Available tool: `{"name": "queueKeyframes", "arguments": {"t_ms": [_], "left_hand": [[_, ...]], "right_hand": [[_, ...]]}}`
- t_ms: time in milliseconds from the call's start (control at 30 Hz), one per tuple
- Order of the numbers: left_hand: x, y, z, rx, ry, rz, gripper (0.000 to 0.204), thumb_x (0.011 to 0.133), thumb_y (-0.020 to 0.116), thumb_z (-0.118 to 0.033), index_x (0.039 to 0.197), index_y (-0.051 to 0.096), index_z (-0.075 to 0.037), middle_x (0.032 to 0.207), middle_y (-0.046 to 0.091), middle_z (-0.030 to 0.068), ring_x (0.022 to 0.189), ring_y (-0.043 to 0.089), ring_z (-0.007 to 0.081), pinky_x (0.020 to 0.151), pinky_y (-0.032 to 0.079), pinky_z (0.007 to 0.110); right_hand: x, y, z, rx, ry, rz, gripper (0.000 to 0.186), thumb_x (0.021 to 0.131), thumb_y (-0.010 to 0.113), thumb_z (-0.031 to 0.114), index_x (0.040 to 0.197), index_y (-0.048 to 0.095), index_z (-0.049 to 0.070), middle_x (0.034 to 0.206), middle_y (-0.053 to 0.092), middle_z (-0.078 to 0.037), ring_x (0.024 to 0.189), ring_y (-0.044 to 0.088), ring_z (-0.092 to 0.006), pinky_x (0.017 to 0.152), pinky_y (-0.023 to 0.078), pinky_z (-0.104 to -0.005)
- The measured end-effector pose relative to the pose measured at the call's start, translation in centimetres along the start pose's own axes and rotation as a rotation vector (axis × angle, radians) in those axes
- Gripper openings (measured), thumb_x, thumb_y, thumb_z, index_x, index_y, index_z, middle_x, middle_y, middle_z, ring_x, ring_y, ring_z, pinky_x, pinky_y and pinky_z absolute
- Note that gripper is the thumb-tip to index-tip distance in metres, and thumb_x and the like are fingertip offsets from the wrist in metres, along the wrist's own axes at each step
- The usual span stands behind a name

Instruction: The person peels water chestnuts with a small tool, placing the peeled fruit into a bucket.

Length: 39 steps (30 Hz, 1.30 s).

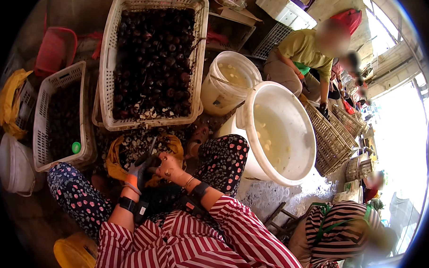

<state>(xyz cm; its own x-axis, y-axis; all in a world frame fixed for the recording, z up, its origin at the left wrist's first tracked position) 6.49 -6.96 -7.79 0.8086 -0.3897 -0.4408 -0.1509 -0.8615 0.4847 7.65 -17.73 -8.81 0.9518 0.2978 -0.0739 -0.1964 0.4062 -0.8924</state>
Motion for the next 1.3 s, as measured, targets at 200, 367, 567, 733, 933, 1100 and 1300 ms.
{"name": "queueKeyframes", "arguments": {"t_ms": [200, 367, 567, 733, 933, 1100, 1300], "left_hand": [[-0.4, -0.5, -0.4, -0.129, -0.003, -0.095, 0.022, 0.083, 0.064, -0.023, 0.095, 0.059, -0.006, 0.078, 0.057, 0.0009, 0.061, 0.053, 0.0134, 0.049, 0.039, 0.025], [1.5, -3.2, 1.5, -0.210, 0.027, -0.141, 0.019, 0.082, 0.065, -0.019, 0.091, 0.059, -0.004, 0.078, 0.059, 0.0040, 0.059, 0.054, 0.0144, 0.048, 0.040, 0.025], [0.7, -3.3, 0.5, -0.013, 0.001, -0.164, 0.025, 0.081, 0.066, -0.017, 0.099, 0.062, -0.001, 0.082, 0.063, 0.0084, 0.061, 0.057, 0.0147, 0.050, 0.043, 0.025], [0.3, -1.8, -1.0, 0.322, 0.141, 0.002, 0.033, 0.082, 0.063, -0.021, 0.108, 0.061, -0.001, 0.091, 0.064, 0.0085, 0.069, 0.060, 0.0163, 0.055, 0.047, 0.027], [-0.1, -1.1, -1.3, 0.438, 0.244, 0.042, 0.033, 0.082, 0.062, -0.019, 0.111, 0.060, -0.002, 0.101, 0.063, 0.0095, 0.080, 0.062, 0.0172, 0.059, 0.049, 0.027], [0.6, -1.0, 1.0, 0.037, -0.065, -0.098, 0.036, 0.083, 0.062, -0.019, 0.115, 0.058, -0.003, 0.101, 0.064, 0.0068, 0.077, 0.061, 0.0161, 0.058, 0.048, 0.026], [0.5, -1.3, 2.0, 0.008, -0.111, -0.072, 0.026, 0.081, 0.065, -0.020, 0.103, 0.062, -0.007, 0.084, 0.064, 0.0002, 0.064, 0.056, 0.0102, 0.051, 0.039, 0.022]], "right_hand": [[-0.7, -2.5, 1.3, 0.300, 0.214, 0.137, 0.031, 0.072, 0.060, 0.018, 0.091, 0.052, -0.004, 0.078, 0.055, -0.017, 0.073, 0.054, -0.0323, 0.070, 0.048, -0.0375], [0.1, 1.8, -2.5, 0.264, 0.154, 0.174, 0.027, 0.072, 0.057, 0.016, 0.088, 0.052, -0.004, 0.069, 0.055, -0.018, 0.064, 0.054, -0.0312, 0.061, 0.047, -0.0391], [-0.1, -1.9, -0.3, 0.320, 0.214, 0.109, 0.036, 0.073, 0.059, 0.019, 0.095, 0.053, -0.009, 0.064, 0.056, -0.018, 0.058, 0.055, -0.0285, 0.053, 0.046, -0.0396], [-0.9, -2.1, 1.0, 0.556, 0.331, 0.330, 0.056, 0.076, 0.064, 0.025, 0.115, 0.047, -0.013, 0.063, 0.060, -0.016, 0.052, 0.058, -0.0212, 0.048, 0.046, -0.0322], [-1.3, -1.8, 1.6, 0.634, 0.348, 0.379, 0.062, 0.076, 0.063, 0.029, 0.118, 0.044, -0.013, 0.074, 0.063, -0.022, 0.062, 0.063, -0.0264, 0.054, 0.051, -0.0365], [-0.4, 0.4, -0.7, 0.337, 0.151, 0.168, 0.056, 0.073, 0.063, 0.025, 0.114, 0.048, -0.009, 0.084, 0.062, -0.023, 0.075, 0.062, -0.0314, 0.065, 0.051, -0.0360], [-0.7, -0.8, 0.7, 0.264, 0.158, 0.237, 0.051, 0.072, 0.063, 0.028, 0.107, 0.053, -0.008, 0.096, 0.060, -0.026, 0.087, 0.059, -0.0376, 0.074, 0.049, -0.0382]]}}
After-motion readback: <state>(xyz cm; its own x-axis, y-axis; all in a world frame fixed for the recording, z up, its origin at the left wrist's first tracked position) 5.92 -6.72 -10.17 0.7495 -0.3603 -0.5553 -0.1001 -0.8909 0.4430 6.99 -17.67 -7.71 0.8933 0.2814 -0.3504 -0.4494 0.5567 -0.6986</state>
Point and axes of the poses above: each hand's wrist, its own x-axis towards the middle knuckle, its own y-axis out of the palm, z = x × y, the point moved 9 cm from there along x, towards the middle knuckle
